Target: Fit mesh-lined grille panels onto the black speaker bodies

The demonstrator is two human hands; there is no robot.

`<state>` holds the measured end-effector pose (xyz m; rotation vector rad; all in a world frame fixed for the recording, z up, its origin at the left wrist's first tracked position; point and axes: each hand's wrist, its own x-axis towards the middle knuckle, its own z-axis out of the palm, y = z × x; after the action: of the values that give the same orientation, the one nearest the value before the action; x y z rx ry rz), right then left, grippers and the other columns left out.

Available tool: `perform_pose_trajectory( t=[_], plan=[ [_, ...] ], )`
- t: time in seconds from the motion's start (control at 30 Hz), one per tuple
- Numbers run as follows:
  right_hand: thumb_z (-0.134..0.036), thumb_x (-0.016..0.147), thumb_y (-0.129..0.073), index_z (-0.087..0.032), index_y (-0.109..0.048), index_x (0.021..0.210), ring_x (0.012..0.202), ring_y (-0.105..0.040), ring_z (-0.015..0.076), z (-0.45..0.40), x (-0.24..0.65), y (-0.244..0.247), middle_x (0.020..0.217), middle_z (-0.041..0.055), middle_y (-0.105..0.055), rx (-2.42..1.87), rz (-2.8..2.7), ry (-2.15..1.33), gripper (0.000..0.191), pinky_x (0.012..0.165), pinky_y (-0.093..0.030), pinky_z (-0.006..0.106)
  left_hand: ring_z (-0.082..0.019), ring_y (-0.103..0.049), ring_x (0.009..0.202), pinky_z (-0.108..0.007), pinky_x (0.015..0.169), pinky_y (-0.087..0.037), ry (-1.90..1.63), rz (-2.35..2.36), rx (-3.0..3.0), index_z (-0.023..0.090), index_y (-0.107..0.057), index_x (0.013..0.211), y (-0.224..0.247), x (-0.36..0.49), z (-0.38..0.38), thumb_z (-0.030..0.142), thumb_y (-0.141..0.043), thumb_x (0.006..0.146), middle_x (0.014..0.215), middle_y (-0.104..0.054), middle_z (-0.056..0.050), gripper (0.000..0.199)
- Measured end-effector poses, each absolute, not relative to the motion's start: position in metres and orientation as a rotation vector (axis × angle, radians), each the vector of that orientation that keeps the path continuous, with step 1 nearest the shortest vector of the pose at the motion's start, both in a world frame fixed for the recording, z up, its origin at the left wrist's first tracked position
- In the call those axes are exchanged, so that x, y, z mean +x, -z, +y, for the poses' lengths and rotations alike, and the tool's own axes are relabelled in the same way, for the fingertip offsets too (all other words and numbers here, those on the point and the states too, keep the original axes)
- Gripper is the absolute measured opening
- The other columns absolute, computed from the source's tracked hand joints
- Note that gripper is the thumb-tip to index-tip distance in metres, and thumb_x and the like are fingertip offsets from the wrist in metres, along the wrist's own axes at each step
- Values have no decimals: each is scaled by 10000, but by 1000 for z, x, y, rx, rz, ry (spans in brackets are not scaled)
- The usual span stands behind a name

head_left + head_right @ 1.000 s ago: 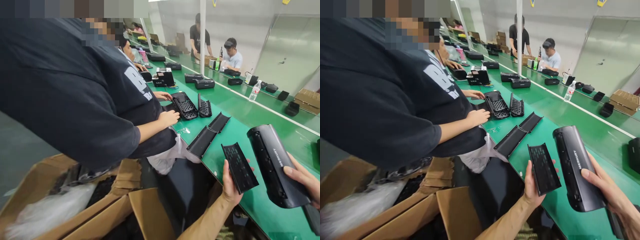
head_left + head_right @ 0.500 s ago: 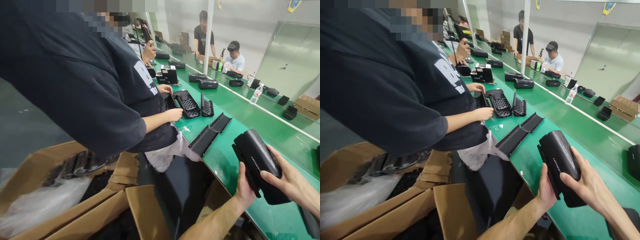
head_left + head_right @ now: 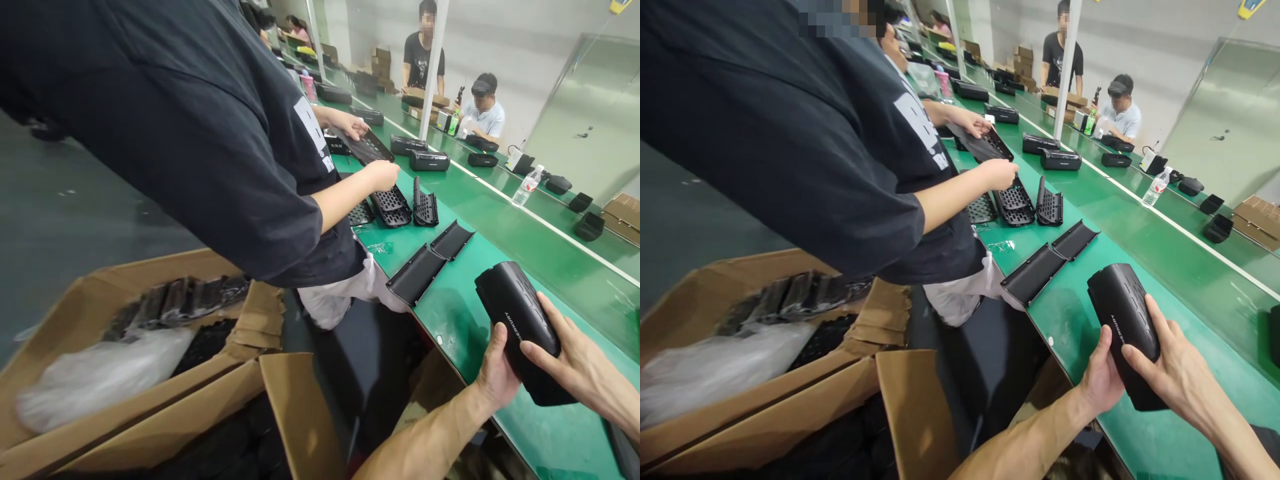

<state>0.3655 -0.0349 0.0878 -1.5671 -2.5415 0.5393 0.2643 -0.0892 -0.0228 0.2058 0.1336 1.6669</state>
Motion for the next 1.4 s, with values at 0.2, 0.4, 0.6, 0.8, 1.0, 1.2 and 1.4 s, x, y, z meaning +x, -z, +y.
perform_pose_trajectory(
  t=[0.2, 0.4, 0.6, 0.8, 1.0, 1.2, 1.4],
  plan=[
    [-823, 844, -607, -304, -254, 1735, 1042, -744, 396, -16, 370, -107, 1330, 172, -689, -1612, -2556, -738, 1090, 938, -569, 531, -434, -499, 1496, -560, 1291, -303, -1543, 91, 210, 145, -751, 1311, 18, 257, -82, 731, -825, 769, 1417, -718, -188, 802],
    [-746, 813, -762, -349, -284, 1714, 1481, -473, 466, -47, 399, -92, 1693, 142, -401, -1206, -2201, -679, 1094, 1119, -492, 632, -450, -534, 1459, -580, 1242, -387, -1692, 142, 208, 160, -766, 1216, 2, 243, -78, 628, -944, 659, 1372, -743, -171, 749],
    [-682, 729, -877, -279, -399, 1612, 1461, -449, 479, -77, 386, -32, 1600, 157, -441, -1086, -1775, -269, 1082, 1219, -291, 743, -433, -581, 1419, -610, 1216, -412, -1787, 214, 326, 243, -645, 1443, -6, 250, -75, 587, -950, 661, 1390, -734, -143, 908],
    [-655, 673, -926, -228, -564, 1457, 1327, -578, 511, -61, 433, -52, 1456, 184, -586, -1135, -1783, -352, 963, 1160, -376, 765, -428, -449, 1537, -643, 1276, -297, -1701, 410, 837, 360, -349, 1670, -16, 177, -68, 704, -944, 623, 1691, -454, -153, 1253],
    [-678, 760, -838, -310, -488, 1535, 1414, -504, 536, -73, 459, -66, 1552, 152, -543, -1163, -1885, -491, 927, 1199, -313, 776, -433, -526, 1431, -546, 1186, -454, -1375, 681, 1433, 360, -445, 1629, -49, 117, -66, 554, -1021, 561, 1570, -564, -106, 1229],
    [-634, 769, -848, -313, -505, 1482, 1416, -518, 511, -62, 465, -57, 1543, 136, -570, -1081, -1867, -534, 854, 1199, -334, 701, -287, -644, 1069, -411, 926, -578, -1484, 764, 1457, 297, -511, 1540, -50, 140, -73, 573, -933, 637, 1303, -629, -82, 1034],
    [-640, 814, -819, -320, -532, 1427, 1338, -590, 411, -49, 468, -57, 1488, 103, -616, -1072, -1927, -597, 748, 1055, -498, 494, -302, -608, 1114, -402, 927, -562, -1515, 786, 1469, 265, -481, 1528, -51, 143, -72, 640, -919, 657, 1368, -559, -124, 1044]
  ],
)
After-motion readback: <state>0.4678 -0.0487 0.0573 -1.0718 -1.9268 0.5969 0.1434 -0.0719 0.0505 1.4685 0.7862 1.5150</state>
